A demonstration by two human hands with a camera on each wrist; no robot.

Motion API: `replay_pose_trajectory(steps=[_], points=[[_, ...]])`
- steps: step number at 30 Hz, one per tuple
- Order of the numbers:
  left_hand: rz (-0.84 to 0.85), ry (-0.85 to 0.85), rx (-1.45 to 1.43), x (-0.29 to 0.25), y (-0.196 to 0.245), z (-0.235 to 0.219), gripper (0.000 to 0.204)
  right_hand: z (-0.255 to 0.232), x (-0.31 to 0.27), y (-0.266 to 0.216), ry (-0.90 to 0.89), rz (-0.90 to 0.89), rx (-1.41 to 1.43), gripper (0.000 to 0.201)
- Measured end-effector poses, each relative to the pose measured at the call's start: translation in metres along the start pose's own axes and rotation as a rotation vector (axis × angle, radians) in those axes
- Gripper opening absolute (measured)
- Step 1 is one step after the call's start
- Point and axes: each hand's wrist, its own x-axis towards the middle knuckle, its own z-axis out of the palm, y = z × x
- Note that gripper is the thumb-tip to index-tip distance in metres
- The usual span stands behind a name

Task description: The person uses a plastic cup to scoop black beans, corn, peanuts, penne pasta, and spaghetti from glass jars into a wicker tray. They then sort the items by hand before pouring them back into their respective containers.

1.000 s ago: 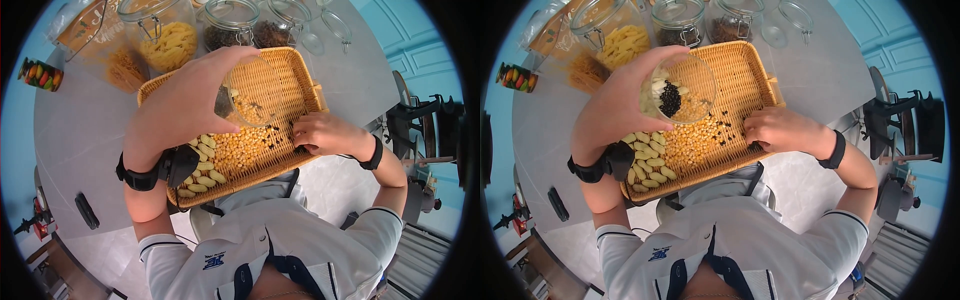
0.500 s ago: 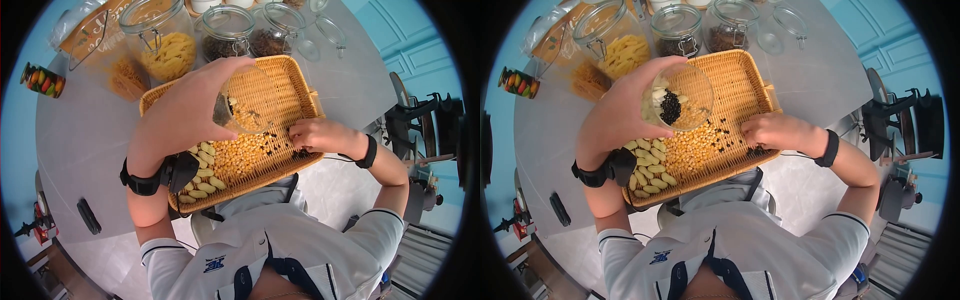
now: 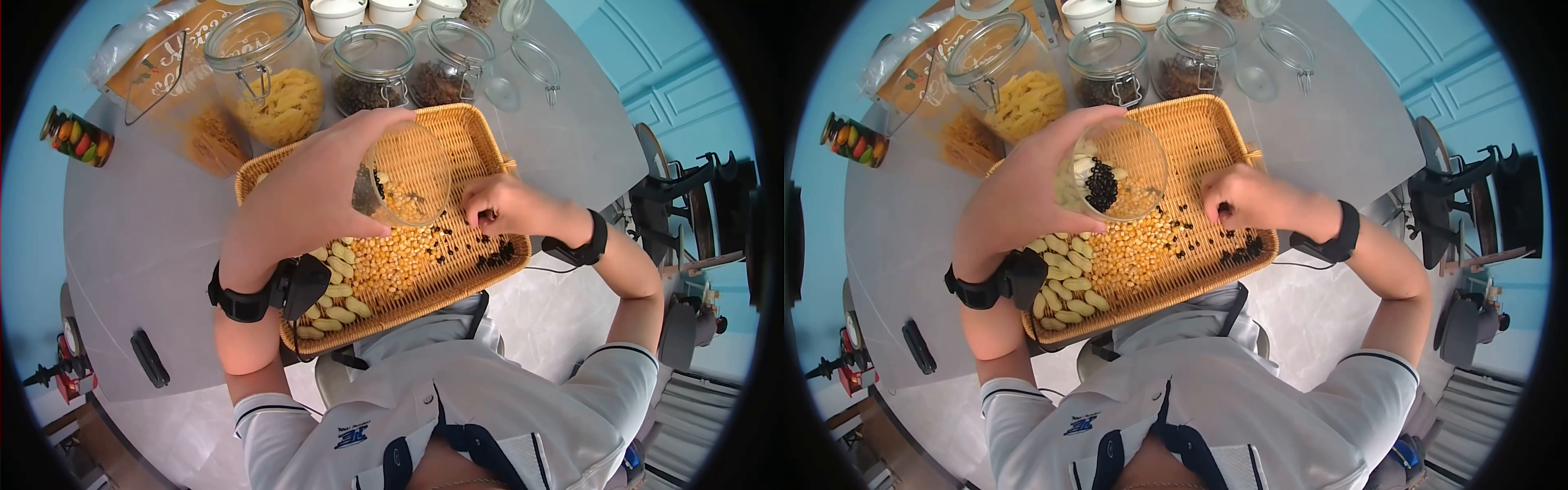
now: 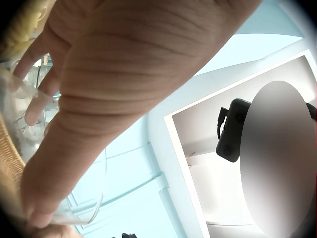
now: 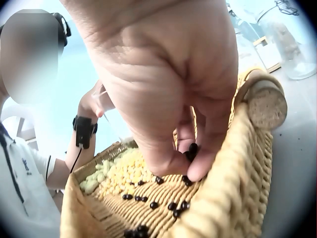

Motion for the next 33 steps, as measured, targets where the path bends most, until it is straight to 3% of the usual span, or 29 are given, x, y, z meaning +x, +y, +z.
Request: replay_pose_trajectory(steps=[5,8,11,14,18,33], points=[[-0.005,0.006,-0.012,0.0,0.001,0.0,0.096,-0.047,0.009,-0.036,0.142,0.051,0.446,0.021],[-0.008,-0.002,-0.005,0.0,0.0,0.002,0.096,-0.064,0.025,-0.061,0.198,-0.133,0.445,0.014],[-0.002,0.016,0.035,-0.001,-0.001,0.003,0.097,-0.064,0.046,-0.089,0.241,-0.189,0.526,0.021],[-0.019,0.028,0.044,-0.004,0.001,0.001,0.097,-0.055,0.059,-0.092,0.323,-0.313,0.08,0.013],[-0.02,0.037,-0.039,0.0,-0.002,0.002,0.097,-0.045,0.059,-0.098,0.288,-0.374,-0.011,0.013],[-0.029,0.054,-0.044,0.0,0.0,0.0,0.097,-0.05,0.055,-0.096,0.395,-0.33,0.123,0.016]])
